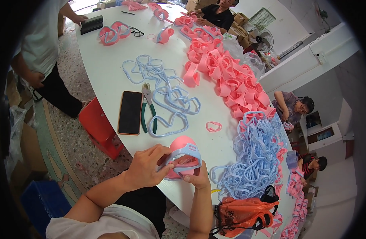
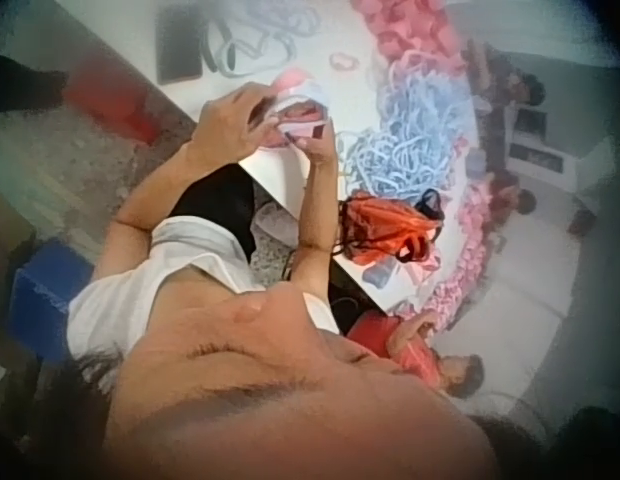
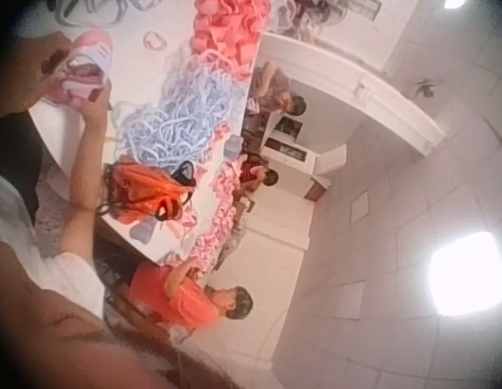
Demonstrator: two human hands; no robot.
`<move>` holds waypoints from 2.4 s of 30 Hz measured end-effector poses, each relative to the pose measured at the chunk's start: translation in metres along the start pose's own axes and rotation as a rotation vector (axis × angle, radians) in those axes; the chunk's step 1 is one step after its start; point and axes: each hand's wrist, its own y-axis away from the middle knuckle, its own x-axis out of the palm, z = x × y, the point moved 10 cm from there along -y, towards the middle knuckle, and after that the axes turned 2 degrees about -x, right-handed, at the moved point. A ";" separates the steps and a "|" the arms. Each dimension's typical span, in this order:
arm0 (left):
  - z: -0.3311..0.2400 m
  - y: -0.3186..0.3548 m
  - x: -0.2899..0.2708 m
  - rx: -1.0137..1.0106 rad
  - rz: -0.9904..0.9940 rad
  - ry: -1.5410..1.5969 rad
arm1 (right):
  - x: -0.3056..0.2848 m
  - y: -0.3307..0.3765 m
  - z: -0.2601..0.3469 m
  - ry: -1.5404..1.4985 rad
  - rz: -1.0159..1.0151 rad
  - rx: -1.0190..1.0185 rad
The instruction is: The recorder is assembling swim goggles by attaching pink protective padding and straps using pliers.
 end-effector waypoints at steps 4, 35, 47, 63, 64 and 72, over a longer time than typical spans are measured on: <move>0.001 0.001 0.004 -0.011 0.034 0.039 | -0.009 0.009 -0.006 0.017 -0.066 0.054; 0.017 0.004 0.030 -0.034 -0.074 0.048 | -0.015 0.011 0.014 0.281 -0.324 -0.023; 0.035 0.006 0.058 -0.241 0.201 0.309 | -0.013 0.020 0.037 0.440 -0.259 -0.069; 0.061 0.011 0.062 -0.348 0.065 0.877 | 0.005 0.026 0.078 0.277 0.002 -0.086; 0.061 0.011 0.063 -0.349 0.069 0.873 | 0.005 0.028 0.079 0.266 0.004 -0.078; 0.049 0.012 0.062 -0.262 0.069 0.810 | 0.002 0.029 0.084 0.368 -0.120 -0.039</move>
